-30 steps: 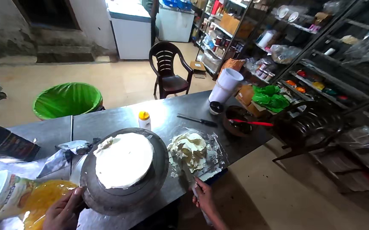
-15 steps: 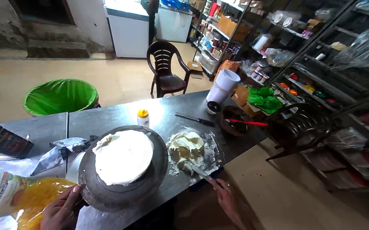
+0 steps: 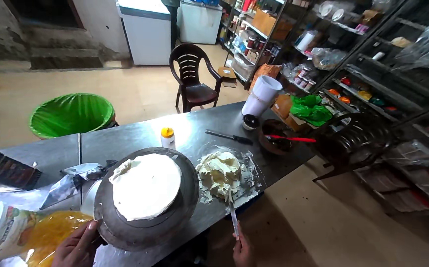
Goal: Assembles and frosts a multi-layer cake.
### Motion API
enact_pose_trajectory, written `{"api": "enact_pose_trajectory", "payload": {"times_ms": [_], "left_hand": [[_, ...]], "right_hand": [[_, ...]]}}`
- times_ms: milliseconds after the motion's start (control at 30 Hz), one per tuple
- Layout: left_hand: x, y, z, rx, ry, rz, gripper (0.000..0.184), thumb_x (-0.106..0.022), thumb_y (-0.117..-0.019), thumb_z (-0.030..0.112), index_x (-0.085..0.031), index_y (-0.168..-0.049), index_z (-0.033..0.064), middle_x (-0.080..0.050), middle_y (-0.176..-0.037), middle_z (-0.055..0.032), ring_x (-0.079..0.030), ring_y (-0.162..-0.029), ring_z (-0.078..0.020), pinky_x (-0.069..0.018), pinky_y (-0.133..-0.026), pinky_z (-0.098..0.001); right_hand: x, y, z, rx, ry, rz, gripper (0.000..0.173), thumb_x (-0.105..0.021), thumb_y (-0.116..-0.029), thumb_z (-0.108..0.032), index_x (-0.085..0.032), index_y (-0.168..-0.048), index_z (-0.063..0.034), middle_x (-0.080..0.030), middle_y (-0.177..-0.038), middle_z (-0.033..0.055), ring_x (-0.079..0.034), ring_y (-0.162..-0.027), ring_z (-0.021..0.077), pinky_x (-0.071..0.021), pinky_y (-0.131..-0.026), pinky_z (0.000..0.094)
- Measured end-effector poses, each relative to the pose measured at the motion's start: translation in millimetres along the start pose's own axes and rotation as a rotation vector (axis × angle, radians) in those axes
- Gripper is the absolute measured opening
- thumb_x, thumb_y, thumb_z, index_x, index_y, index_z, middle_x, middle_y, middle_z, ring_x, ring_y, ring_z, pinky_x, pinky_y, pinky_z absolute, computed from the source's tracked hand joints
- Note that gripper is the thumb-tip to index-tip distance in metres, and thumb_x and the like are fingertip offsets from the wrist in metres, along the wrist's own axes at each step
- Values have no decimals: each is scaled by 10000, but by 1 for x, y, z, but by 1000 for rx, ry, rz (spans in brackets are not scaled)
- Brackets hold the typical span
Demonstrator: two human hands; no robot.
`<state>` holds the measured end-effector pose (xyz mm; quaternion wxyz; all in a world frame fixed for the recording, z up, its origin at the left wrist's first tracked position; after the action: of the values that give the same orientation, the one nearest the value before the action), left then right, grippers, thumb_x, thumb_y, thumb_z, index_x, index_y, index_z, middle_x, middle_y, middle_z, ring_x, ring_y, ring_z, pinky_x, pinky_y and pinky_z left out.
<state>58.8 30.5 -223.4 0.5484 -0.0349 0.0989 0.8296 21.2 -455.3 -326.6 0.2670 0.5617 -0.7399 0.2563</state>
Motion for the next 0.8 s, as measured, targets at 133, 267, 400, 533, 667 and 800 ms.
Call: {"api": "enact_pose_trajectory", "payload": {"times_ms": [133, 267, 400, 533, 667, 800], "left_hand": [[1, -1, -1, 1, 5, -32, 284, -410, -1087, 150, -667, -983, 92, -740, -833, -5, -722, -728, -135, -636, -692, -345], [3, -2, -4, -13, 24, -44, 268, -438, -1078, 153, -680, -981, 89, -735, -822, -17, -714, -706, -142, -629, -665, -338], [2, -2, -3, -2, 14, -40, 269, -428, -1078, 156, -671, -982, 89, -728, -816, -9, -708, -701, -135, -626, -659, -332], [1, 0, -3, -13, 16, -28, 267, -433, -1079, 162, -667, -982, 78, -726, -811, -17, -705, -687, -135, -624, -646, -328], [-2, 7, -11, 1, 66, 38, 325, -379, -1098, 171, -660, -975, 64, -723, -803, -32, -698, -667, -143, -616, -618, -327], [-16, 25, -24, -10, 144, -12, 296, -400, -1074, 209, -655, -990, 83, -711, -848, -24, -690, -700, -139, -612, -632, -325]], "right_hand": [[-16, -10, -19, -72, 30, -38, 545, -498, -962, 37, -511, -1502, -34, -731, -1138, 171, -723, -943, 298, -586, -884, 483], [-16, -21, -21, 6, 139, -55, 555, -500, -959, 36, -535, -1499, -87, -727, -1135, 179, -722, -981, 329, -583, -882, 521], [-20, -34, -21, 18, 250, -165, 563, -513, -953, 24, -551, -1494, -128, -725, -1142, 182, -724, -983, 348, -578, -879, 539], [-32, -45, -12, -274, -201, -373, 457, -438, -1042, -54, -519, -1491, -65, -743, -1004, 82, -647, -636, 142, -563, -588, 320], [-25, -45, -27, -508, -710, -449, 450, -457, -1062, -109, -501, -1510, -93, -718, -967, 158, -567, -516, 164, -478, -434, 302], [33, -78, -70, -247, -578, -436, 447, -441, -1084, -176, -479, -1516, -66, -723, -943, 143, -578, -508, 151, -502, -430, 302]]}}
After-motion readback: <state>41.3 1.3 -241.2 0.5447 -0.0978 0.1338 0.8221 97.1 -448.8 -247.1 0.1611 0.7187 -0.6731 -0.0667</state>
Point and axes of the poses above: each hand's wrist, its own y-axis away from the middle knuckle, its own x-axis out of the back of the hand, z = x × y, the point moved 7 cm from there along -y, towards the middle knuckle
